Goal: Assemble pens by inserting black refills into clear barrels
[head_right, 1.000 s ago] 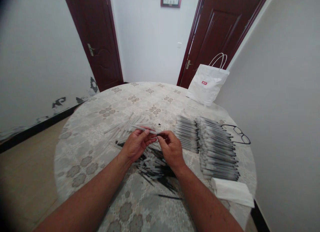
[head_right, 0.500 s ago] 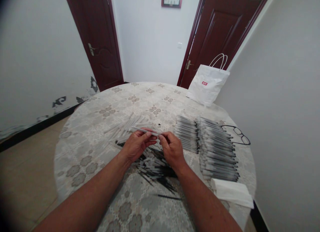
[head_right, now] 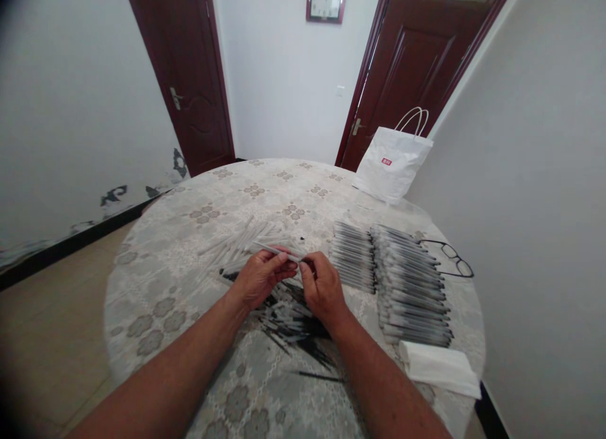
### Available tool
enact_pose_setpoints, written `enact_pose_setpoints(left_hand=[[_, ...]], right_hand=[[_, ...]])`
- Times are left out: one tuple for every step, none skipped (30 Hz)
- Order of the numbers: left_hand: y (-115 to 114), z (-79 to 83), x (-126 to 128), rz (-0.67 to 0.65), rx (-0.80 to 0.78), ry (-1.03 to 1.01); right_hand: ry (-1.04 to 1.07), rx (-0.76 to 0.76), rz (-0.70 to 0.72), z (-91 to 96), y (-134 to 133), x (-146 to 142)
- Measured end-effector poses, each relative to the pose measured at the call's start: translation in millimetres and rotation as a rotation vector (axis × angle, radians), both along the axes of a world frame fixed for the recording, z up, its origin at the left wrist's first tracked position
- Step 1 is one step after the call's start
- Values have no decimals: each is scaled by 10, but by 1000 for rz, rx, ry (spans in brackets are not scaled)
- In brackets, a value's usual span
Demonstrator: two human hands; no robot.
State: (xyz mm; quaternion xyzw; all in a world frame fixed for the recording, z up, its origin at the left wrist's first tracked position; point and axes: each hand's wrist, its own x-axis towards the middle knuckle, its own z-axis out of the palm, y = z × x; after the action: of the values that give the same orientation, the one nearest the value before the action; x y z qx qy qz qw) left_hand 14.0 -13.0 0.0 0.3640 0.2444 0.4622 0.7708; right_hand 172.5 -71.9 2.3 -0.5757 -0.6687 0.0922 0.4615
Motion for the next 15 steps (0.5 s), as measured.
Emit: enact_pose_setpoints(left_hand=[[-4,-3,0,-9,1,2],[-6,-6,0,-18,2,5],[-8,-7,-1,-26,3,9],[-10,-7,-1,-30,4,14],[-10,-7,-2,-28,6,18],[-10,-5,-2,-22,6,20],[-10,-4,-3,-15,6,20],[-9,-2,-3,-5,5,18],[-8,-1,-3,6,5,16],[-6,0,-3,11,3,14],[-6,0,-2,13,2,14],[-5,0,-1,13,-1,15],[-5,-1,-1,11,-4,16],[-6,-3,0,10,-6,18],[-6,-4,1,7,-6,21]], right_hand=[[-17,-19,3,-7,3,6],[-23,-42,10,-14,4,13],[-16,-66,18,-21,4,20],[2,-88,25,-28,1,26],[28,-102,27,-35,-2,32],[55,-106,24,-40,-6,37],[78,-98,16,-44,-9,40],[94,-81,8,-46,-11,42],[105,-60,1,-45,-13,42],[107,-39,-3,-42,-13,41],[99,-23,-2,-39,-12,38],[82,-16,3,-34,-10,33],[58,-17,9,-29,-9,29],[30,-24,14,-25,-8,24],[3,-33,18,-22,-7,21]])
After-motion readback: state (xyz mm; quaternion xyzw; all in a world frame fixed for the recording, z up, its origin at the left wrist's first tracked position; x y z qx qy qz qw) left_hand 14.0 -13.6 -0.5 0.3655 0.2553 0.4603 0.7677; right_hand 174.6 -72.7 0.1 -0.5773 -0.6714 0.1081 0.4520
